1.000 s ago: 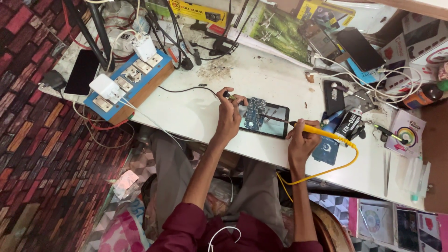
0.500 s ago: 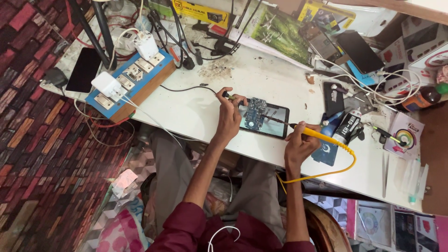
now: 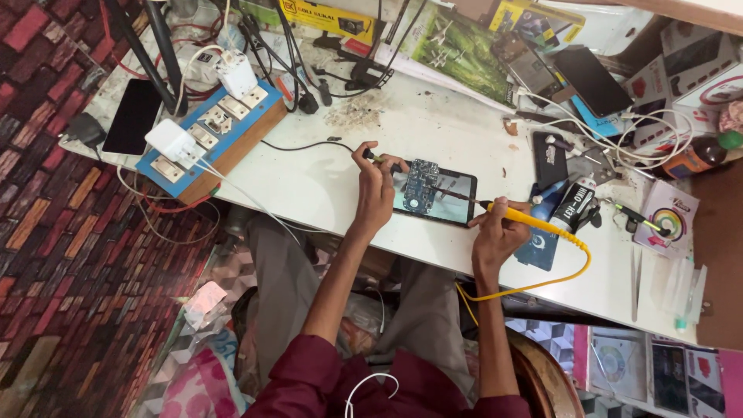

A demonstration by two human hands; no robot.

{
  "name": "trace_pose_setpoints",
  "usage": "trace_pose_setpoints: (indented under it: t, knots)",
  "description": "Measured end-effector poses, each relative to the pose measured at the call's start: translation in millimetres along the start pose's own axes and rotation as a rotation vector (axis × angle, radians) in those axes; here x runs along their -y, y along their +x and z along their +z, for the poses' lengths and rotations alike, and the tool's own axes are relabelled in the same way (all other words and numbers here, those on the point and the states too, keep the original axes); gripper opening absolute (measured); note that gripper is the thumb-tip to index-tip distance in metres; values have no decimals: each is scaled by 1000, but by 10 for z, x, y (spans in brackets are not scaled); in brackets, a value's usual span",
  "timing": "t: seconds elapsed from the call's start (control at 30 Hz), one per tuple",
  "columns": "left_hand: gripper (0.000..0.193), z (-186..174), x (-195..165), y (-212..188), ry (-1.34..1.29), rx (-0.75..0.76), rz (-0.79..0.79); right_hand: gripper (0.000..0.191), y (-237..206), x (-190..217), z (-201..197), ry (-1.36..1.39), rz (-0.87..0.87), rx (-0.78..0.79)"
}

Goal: The person uses a yellow hot air gun to apply heat to a circuit board placed on a tablet screen. They hold the board steady with one hand while directing the hot air with the other, repeatedly moving the tool across different areas of the board.

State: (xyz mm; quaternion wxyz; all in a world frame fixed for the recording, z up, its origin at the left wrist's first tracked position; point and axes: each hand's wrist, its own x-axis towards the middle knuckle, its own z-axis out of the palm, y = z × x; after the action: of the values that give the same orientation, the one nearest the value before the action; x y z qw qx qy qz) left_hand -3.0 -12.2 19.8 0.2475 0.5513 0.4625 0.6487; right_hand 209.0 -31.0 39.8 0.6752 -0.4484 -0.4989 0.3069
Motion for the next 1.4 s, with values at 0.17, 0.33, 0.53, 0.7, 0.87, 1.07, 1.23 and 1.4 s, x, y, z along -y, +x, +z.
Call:
trace_pose_setpoints:
  t: [0.17, 0.33, 0.53, 0.7, 0.87, 1.07, 1.23, 1.4]
  knots:
    - [38, -17, -9, 1, -115, 14, -83, 23, 8, -5, 5, 2, 17, 5]
    - [34, -17, 5, 11, -149, 12, -95, 24, 8, -5, 1, 10, 7, 5]
    - [33, -4, 30, -1, -171, 30, -106, 25, 22, 6, -12, -8, 41, 3]
    - [31, 1, 38, 0, -159, 24, -90, 24, 16, 15, -8, -17, 25, 10]
    - [33, -16, 44, 10, -197, 24, -83, 24, 15, -4, -10, -46, 22, 7]
    - [38, -21, 34, 8, -199, 18, -115, 23, 13, -56, -20, -31, 25, -3]
    - [45, -21, 29, -20, -130, 44, -37, 21, 6, -93, -45, 36, 31, -20]
    - [46, -8, 32, -27, -100, 26, -55, 21, 2, -102, -49, 38, 20, -20]
